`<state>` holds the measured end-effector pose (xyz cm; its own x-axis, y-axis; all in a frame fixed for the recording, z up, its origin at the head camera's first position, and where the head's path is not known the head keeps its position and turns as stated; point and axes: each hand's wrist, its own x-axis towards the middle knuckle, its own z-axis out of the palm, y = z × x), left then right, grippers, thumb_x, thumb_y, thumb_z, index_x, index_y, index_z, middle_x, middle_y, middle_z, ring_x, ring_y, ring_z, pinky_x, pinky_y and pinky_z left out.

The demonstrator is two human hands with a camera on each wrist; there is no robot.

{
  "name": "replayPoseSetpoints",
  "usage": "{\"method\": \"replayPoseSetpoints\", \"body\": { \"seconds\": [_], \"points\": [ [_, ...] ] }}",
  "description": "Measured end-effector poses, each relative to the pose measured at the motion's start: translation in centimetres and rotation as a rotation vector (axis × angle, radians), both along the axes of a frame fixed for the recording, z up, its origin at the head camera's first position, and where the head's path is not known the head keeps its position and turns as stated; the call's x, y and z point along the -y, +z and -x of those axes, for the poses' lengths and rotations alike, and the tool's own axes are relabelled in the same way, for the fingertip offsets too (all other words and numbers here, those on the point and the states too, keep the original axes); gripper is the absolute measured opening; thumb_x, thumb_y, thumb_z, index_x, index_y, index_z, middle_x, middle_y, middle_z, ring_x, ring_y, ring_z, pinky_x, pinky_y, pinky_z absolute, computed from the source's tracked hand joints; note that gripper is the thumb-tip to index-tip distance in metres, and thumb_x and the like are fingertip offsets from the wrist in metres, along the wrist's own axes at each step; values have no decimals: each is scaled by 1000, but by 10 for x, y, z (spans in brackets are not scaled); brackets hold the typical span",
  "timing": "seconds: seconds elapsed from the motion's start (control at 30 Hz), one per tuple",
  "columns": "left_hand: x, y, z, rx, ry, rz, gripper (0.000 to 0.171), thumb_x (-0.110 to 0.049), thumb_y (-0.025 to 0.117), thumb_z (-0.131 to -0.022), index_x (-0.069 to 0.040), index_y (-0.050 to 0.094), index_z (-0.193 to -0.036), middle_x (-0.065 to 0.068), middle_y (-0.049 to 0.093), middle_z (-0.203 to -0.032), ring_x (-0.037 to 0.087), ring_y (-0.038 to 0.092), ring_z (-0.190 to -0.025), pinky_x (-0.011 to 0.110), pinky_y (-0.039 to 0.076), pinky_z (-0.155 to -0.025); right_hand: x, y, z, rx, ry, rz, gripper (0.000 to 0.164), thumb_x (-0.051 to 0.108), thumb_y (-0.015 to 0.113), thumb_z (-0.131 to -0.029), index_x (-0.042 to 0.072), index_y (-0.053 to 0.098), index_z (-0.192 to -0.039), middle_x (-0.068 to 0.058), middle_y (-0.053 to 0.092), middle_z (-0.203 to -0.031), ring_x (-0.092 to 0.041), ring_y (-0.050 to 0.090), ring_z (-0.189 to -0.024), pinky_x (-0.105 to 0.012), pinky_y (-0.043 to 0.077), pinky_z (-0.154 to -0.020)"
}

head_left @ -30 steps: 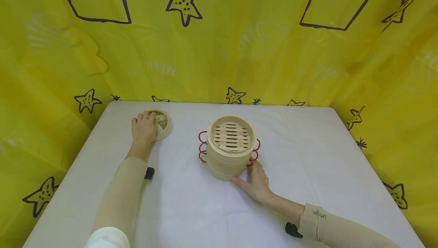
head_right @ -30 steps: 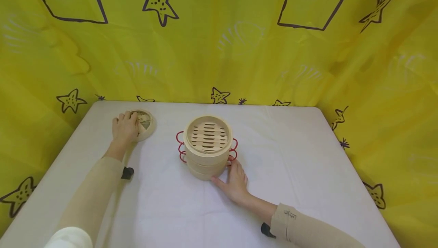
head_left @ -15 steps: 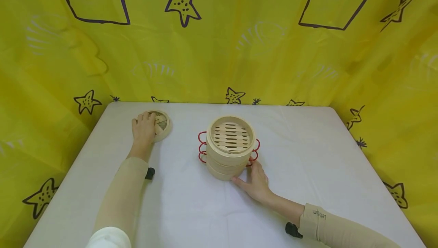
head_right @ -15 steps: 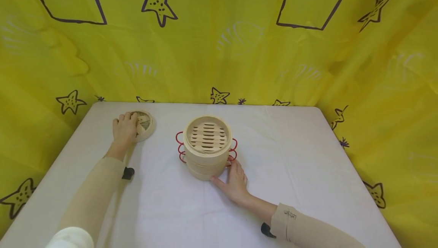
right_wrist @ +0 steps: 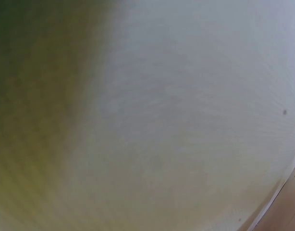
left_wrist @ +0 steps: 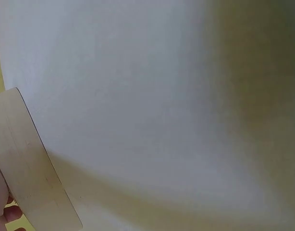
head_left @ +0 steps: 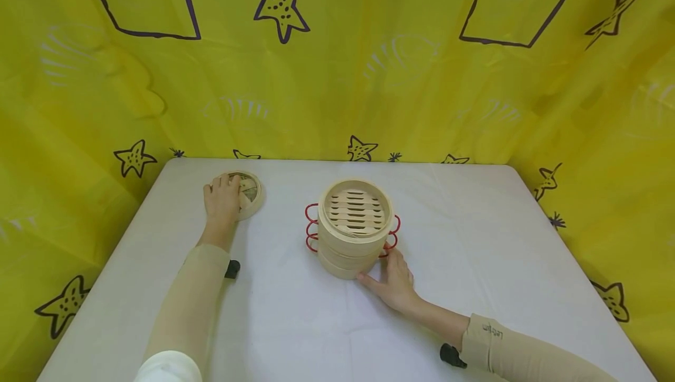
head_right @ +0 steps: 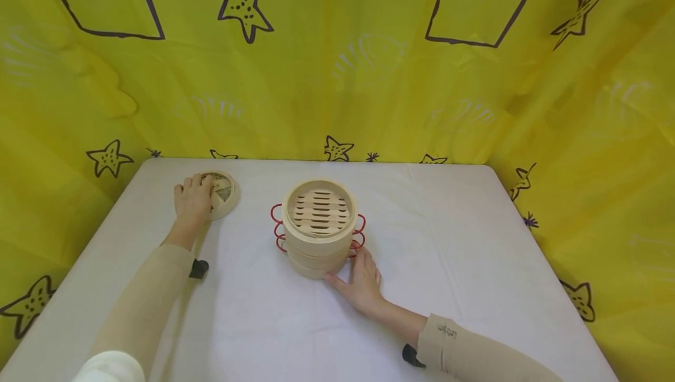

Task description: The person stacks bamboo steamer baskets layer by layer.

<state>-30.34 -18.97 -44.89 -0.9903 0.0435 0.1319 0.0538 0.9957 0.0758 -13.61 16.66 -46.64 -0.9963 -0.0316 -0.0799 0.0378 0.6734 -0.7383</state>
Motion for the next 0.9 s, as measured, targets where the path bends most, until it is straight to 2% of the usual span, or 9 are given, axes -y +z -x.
{"method": "replayPoseSetpoints", "body": {
  "seconds": [0.17, 0.33, 0.43, 0.63, 0.9],
  "points": [
    [0, 1, 1, -8, -7, 0, 38, -4, 57, -86, -4, 39, -120, 22, 37, -119, 39, 34, -113, 55, 28, -92, 0, 0, 0, -5, 0, -3, 85, 37, 70, -77, -7, 24, -134, -26, 28, -137, -40, 23, -128, -60, 15, -98],
    [-4, 7, 4, -64, -38, -21, 29, -4, 44, -93, -6, 40, -121, 20, 39, -117, 38, 34, -113, 55, 27, -92, -1, 0, 0, -5, 3, -3, 86, 38, 70, -77, -7, 23, -135, -26, 27, -138, -40, 22, -129, -60, 15, -99],
    [-8, 13, 5, -84, -61, -24, 28, -7, 38, -96, -7, 40, -124, 20, 40, -117, 37, 34, -113, 54, 27, -93, -1, -1, 0, -6, 5, -4, 86, 38, 70, -77, -6, 24, -135, -26, 27, -138, -40, 22, -129, -60, 15, -99],
    [-18, 28, 7, -133, -100, 7, 28, -9, 38, -97, -9, 40, -125, 18, 41, -113, 35, 35, -111, 53, 28, -92, -1, -1, 0, -19, 2, -6, 84, 38, 70, -77, -5, 25, -134, -26, 29, -137, -40, 23, -128, -60, 16, -98],
    [-35, 48, 6, -173, -169, 21, 19, -13, 37, -98, -9, 43, -116, 18, 41, -114, 35, 37, -112, 53, 29, -92, 0, -1, -1, -9, -2, -9, 86, 38, 70, -77, -5, 24, -136, -26, 27, -139, -40, 22, -130, -60, 15, -99]
  ]
}}
